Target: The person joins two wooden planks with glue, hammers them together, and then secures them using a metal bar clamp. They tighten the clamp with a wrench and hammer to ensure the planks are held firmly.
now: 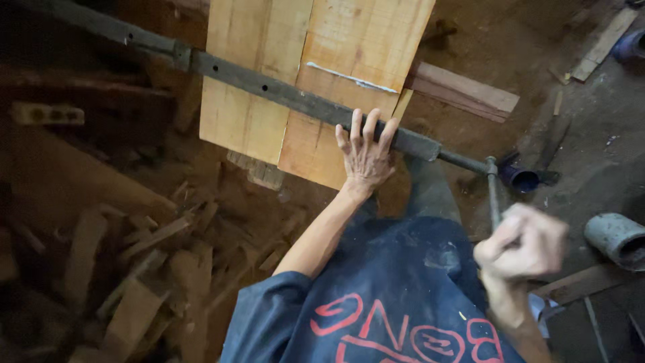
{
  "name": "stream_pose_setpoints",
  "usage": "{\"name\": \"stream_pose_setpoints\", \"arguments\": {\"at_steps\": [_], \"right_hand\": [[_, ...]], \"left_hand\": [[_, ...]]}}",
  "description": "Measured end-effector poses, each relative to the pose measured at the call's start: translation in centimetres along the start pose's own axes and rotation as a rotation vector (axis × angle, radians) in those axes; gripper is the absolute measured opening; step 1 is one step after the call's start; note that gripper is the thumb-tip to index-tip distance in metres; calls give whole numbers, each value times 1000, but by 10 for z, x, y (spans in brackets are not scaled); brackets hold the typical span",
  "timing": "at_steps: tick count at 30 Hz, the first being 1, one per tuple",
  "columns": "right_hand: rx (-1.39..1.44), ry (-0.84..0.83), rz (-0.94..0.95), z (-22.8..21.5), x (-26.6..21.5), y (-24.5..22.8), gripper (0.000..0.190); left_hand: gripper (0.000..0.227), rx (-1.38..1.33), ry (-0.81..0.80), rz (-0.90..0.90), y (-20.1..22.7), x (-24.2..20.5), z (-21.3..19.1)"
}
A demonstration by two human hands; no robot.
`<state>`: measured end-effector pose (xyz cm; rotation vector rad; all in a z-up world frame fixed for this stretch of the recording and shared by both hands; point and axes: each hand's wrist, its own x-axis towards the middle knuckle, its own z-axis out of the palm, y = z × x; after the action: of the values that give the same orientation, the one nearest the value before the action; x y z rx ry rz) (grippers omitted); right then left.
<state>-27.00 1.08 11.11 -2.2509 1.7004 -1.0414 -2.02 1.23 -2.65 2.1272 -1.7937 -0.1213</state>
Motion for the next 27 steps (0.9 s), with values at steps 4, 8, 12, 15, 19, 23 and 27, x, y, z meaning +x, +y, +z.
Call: {"name": "stream_pose_setpoints", "arguments": {"at_steps": [4,8,12,15,19,23,27], "right_hand": [[68,-27,32,11,39,21,24],[286,-186,208,10,24,26,30],[278,-283,-58,15,1,36,29],[321,-299,24,23,-6,55,36],[320,-326,149,44,8,71,39],[317,-371,212,23,10,62,41],[736,-252,360,-6,7,41,33]], "left_hand": [[82,24,23,-14,2,4,0],[81,-62,38,-58,9,-1,-7],[84,-118,42,-101,10,-2,-18],[82,-39,89,-130,14,-17,-20],[82,-66,137,-171,16,-21,-11],[78,-43,159,-178,16,-30,-2],[69,-12,213,-150,9,-32,8]]}}
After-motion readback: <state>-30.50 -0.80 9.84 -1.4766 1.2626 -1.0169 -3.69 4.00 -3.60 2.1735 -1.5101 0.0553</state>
